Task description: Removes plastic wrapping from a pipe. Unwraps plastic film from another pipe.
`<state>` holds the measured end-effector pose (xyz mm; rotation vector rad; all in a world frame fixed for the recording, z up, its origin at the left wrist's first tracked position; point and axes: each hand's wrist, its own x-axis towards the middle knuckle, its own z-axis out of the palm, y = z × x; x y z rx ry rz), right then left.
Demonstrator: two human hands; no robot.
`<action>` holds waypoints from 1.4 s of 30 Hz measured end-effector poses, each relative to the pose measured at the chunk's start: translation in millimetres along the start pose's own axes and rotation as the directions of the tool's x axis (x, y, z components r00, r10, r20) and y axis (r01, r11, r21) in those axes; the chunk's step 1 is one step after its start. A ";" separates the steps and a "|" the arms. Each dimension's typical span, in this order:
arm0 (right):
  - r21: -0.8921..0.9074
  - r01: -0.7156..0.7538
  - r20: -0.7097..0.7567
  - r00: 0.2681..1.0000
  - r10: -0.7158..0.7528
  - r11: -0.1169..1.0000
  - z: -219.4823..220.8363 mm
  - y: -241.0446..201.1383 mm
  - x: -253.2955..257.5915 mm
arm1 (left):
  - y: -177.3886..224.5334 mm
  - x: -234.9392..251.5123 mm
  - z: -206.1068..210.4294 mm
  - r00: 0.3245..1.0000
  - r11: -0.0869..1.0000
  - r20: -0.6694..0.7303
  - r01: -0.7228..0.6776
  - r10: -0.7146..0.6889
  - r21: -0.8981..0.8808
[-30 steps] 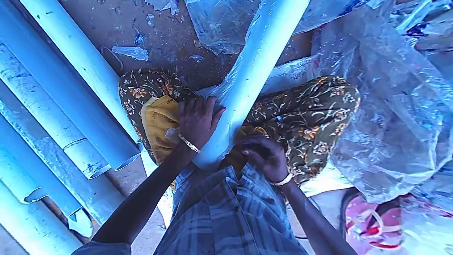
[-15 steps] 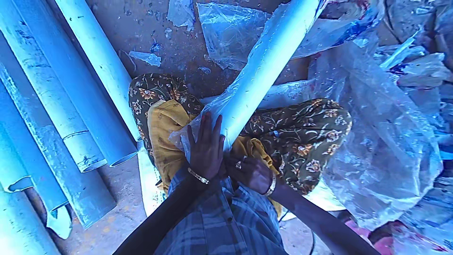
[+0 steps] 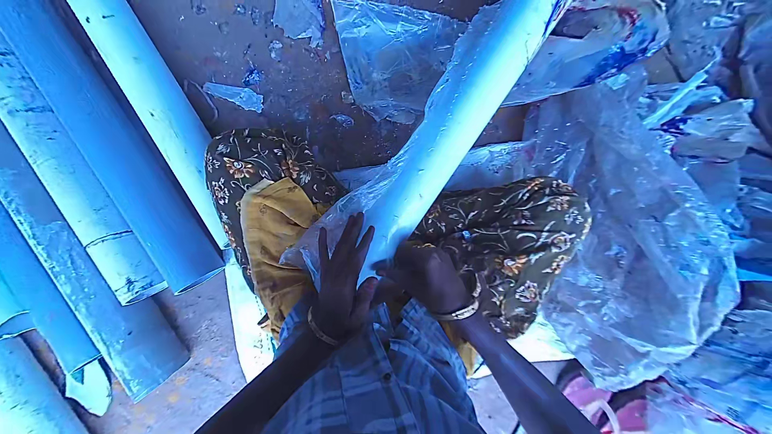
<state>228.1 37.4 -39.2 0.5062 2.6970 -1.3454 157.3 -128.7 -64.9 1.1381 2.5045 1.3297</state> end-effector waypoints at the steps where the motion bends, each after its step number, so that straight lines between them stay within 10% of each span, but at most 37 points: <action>1: -0.032 -0.009 0.004 1.000 0.009 0.999 6.7 -2.9 5.7 | -1.3 -0.7 -0.6 1.000 1.000 0.008 -0.022 0.022 0.007; 6: 0.296 0.055 0.024 0.998 -0.065 0.954 17.4 13.2 10.1 | 1.8 4.1 1.8 0.993 0.972 0.083 -0.096 0.080 0.214; 17: 0.891 -0.199 0.122 0.971 0.206 0.409 14.5 44.8 -16.1 | 1.8 8.6 5.3 0.998 0.927 0.043 -0.049 0.036 0.372; 22: 0.450 0.234 -0.379 0.924 -0.053 0.862 -10.9 33.2 0.9 | 3.3 5.2 6.6 0.999 0.942 0.033 -0.044 0.035 0.334; 28: -0.259 0.071 -0.529 0.824 -0.203 0.963 37.9 -13.9 7.5 | 4.3 5.6 8.0 0.998 0.943 0.030 -0.058 0.051 0.329; 38: -0.447 -0.071 -0.502 0.845 -0.184 0.892 40.6 -17.6 18.2 | 4.1 6.8 7.0 0.995 0.943 0.036 -0.104 0.098 0.315; 42: 0.048 -0.100 -0.597 0.795 0.109 0.994 48.4 -11.0 14.3 | 4.4 6.7 8.2 0.995 0.952 0.028 -0.099 0.094 0.289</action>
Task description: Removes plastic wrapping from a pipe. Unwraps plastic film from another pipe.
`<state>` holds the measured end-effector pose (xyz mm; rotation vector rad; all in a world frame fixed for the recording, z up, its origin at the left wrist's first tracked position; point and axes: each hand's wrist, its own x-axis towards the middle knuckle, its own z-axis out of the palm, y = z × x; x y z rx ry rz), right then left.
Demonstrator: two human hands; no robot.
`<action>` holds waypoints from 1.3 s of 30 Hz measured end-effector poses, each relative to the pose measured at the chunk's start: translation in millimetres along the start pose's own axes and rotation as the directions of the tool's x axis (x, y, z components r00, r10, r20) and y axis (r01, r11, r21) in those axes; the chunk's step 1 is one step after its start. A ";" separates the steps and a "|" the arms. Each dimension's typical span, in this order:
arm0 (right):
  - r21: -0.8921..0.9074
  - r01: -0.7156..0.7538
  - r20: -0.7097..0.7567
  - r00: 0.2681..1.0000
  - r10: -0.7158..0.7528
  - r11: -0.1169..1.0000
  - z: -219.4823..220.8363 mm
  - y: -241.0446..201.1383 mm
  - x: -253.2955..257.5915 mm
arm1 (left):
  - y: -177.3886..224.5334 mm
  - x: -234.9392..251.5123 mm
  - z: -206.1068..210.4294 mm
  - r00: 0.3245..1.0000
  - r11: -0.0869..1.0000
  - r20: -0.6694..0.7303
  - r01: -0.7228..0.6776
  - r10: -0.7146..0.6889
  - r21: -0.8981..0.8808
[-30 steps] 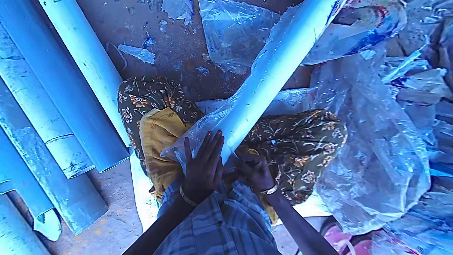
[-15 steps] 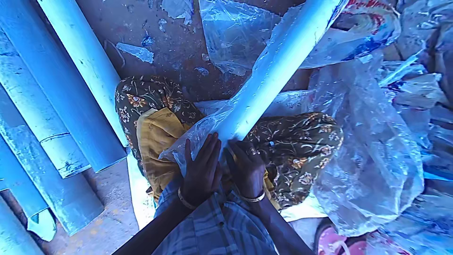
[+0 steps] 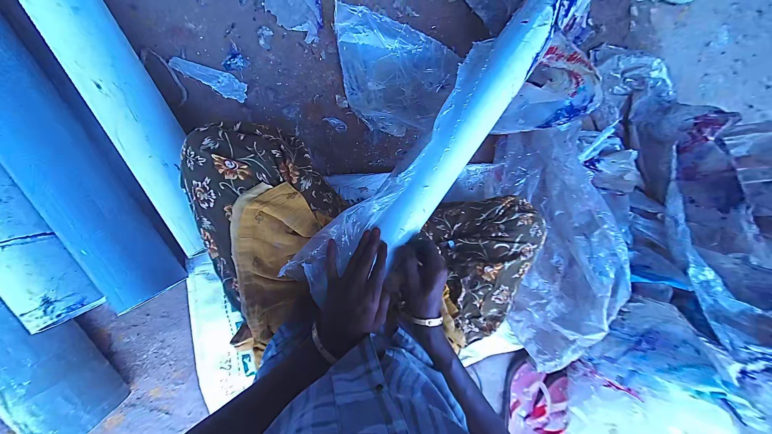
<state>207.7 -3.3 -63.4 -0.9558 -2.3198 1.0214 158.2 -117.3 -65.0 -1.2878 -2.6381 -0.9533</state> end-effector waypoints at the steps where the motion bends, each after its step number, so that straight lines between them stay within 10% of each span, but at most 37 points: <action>1: 0.128 -0.042 -0.014 0.999 0.045 0.991 0.0 -0.3 -0.7 | 0.0 -0.1 0.2 1.000 1.000 -0.004 0.004 -0.004 -0.008; 4: 0.201 0.057 -0.062 0.997 -0.045 0.978 -8.8 -3.1 2.7 | -0.8 -0.1 -0.4 1.000 1.000 -0.015 0.003 -0.003 -0.028; 14: -0.403 0.179 0.107 0.983 -0.148 0.898 -11.0 -28.7 12.1 | 0.5 0.4 -1.0 1.000 1.000 -0.013 -0.003 0.003 -0.017; 22: 0.313 -0.347 0.085 0.938 0.337 0.884 -9.5 -14.5 6.2 | -0.3 -1.1 0.1 0.999 1.000 -0.031 -0.019 0.018 -0.022; 31: -0.261 0.090 0.009 0.996 -0.091 0.961 -10.4 -20.2 12.4 | -1.8 -0.4 3.6 0.998 0.999 -0.047 -0.034 0.034 -0.017; 35: 0.159 -0.248 0.068 0.968 0.240 0.956 -14.0 -8.7 13.2 | -0.4 1.0 2.5 1.000 1.000 -0.001 -0.005 0.005 -0.014; 39: 0.566 -0.552 0.184 0.808 0.559 0.612 -14.9 -0.7 8.4 | -2.7 1.3 0.7 1.000 0.998 -0.008 0.022 -0.022 -0.051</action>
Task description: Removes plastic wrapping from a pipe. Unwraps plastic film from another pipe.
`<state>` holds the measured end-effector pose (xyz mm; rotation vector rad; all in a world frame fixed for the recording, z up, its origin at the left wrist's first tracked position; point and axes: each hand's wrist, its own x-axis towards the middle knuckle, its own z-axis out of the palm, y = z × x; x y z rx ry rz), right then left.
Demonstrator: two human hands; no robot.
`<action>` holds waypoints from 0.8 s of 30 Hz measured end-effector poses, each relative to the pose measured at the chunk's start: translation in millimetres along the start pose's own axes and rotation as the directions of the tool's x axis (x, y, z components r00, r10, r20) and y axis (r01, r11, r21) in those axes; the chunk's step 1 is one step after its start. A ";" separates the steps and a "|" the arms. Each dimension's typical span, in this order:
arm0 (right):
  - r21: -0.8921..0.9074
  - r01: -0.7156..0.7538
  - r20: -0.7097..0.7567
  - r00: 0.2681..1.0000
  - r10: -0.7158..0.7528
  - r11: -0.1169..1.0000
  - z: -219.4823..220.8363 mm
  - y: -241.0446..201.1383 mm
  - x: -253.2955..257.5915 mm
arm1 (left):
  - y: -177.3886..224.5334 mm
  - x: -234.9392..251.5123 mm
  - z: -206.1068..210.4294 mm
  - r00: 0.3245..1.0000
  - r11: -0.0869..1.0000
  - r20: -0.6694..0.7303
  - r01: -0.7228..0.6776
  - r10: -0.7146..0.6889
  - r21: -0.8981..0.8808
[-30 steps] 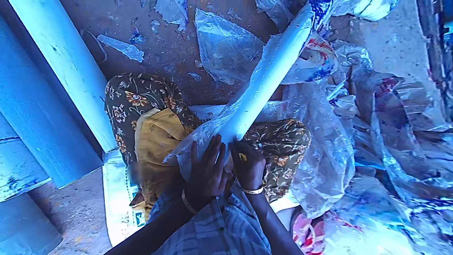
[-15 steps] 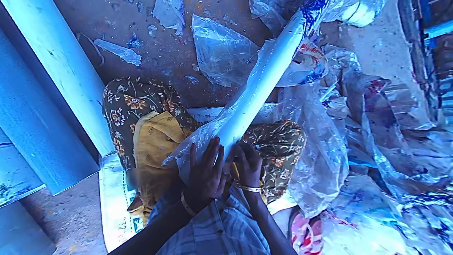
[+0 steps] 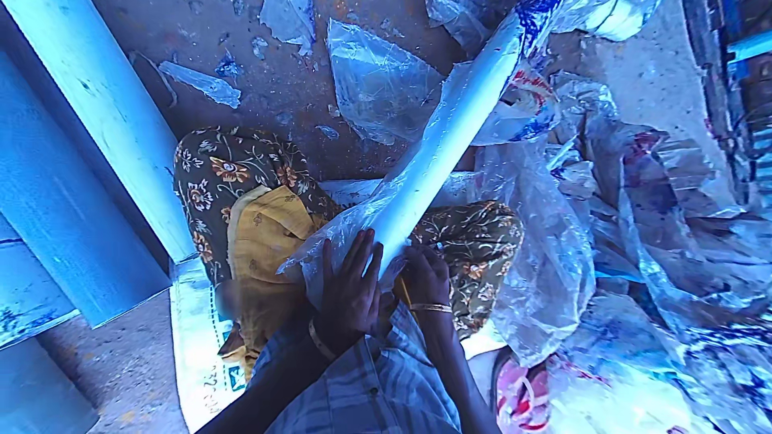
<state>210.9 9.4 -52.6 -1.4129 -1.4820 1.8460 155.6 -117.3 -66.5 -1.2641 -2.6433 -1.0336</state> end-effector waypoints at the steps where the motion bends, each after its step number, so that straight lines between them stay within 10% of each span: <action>1: 0.063 -0.036 0.006 0.999 0.036 0.997 -0.9 0.8 0.0 | -0.5 -0.5 -0.6 1.000 1.000 -0.009 0.007 -0.007 -0.025; 6: 0.091 -0.220 0.345 0.922 0.176 0.971 -32.0 -13.1 7.1 | -7.5 -4.6 -6.5 0.998 0.967 -0.052 0.021 -0.035 -0.255; 12: -0.600 0.222 0.543 0.819 0.187 0.769 -20.3 -20.8 11.2 | -3.0 -12.8 -13.0 0.998 0.965 -0.010 -0.067 0.067 -0.254; 17: -0.128 0.073 0.587 0.810 0.016 0.989 -2.8 -1.4 9.6 | -9.5 -32.8 -28.6 0.998 0.982 0.042 0.044 -0.037 -0.185; 24: -0.111 0.055 0.627 0.779 0.027 0.992 52.4 -70.3 -15.5 | -13.6 -5.8 -73.5 0.965 0.971 -0.157 0.226 -0.212 0.076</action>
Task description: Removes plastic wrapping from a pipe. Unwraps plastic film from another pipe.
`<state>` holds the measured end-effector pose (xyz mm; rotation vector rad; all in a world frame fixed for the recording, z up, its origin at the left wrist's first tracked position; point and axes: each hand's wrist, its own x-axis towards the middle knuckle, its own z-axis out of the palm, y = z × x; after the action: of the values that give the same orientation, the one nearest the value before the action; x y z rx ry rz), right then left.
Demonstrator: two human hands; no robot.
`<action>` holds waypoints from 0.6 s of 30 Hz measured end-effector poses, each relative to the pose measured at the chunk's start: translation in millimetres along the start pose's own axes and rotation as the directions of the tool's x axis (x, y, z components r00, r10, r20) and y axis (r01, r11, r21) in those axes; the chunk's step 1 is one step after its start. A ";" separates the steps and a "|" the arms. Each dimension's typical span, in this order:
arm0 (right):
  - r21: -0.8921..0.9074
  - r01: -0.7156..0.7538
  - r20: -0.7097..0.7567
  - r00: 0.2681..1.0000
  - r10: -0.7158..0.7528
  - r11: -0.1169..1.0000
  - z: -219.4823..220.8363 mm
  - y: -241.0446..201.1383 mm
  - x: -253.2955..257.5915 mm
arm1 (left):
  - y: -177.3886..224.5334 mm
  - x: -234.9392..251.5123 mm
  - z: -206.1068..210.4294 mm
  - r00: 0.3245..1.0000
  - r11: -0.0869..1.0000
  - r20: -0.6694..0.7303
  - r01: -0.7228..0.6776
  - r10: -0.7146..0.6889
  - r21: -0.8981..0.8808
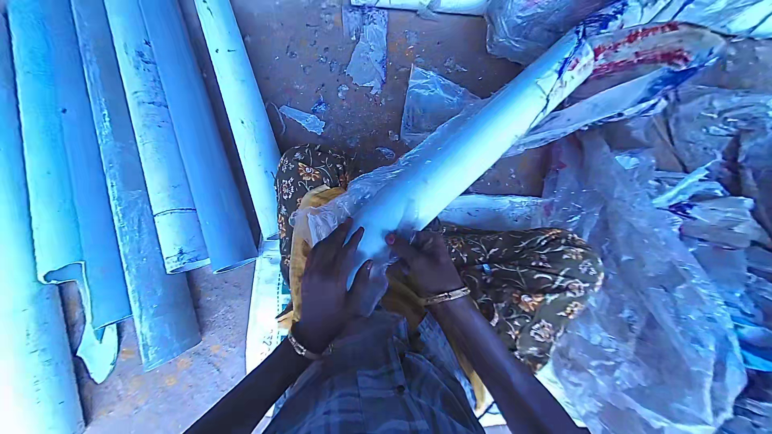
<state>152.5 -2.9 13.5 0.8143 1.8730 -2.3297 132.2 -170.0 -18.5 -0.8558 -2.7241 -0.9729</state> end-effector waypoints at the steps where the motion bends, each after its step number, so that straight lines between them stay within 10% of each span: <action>1: 0.020 0.013 0.009 1.000 -0.013 1.000 6.8 -10.5 2.9 | -0.9 8.7 -8.9 1.000 0.999 -0.023 -0.003 0.004 0.045; 10: 0.353 0.006 0.013 1.000 -0.011 0.936 85.3 -44.2 30.7 | -38.7 89.4 -66.5 0.981 0.930 -0.151 0.166 -0.122 0.329; 18: 0.253 -0.121 0.182 0.980 0.076 0.960 127.9 -16.1 44.4 | -101.0 73.7 -75.5 0.928 0.872 -0.274 0.340 -0.252 0.352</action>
<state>61.4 -103.7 26.0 0.6839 1.4438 -2.5271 10.0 -245.7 7.4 -0.2428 -2.7537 -0.4820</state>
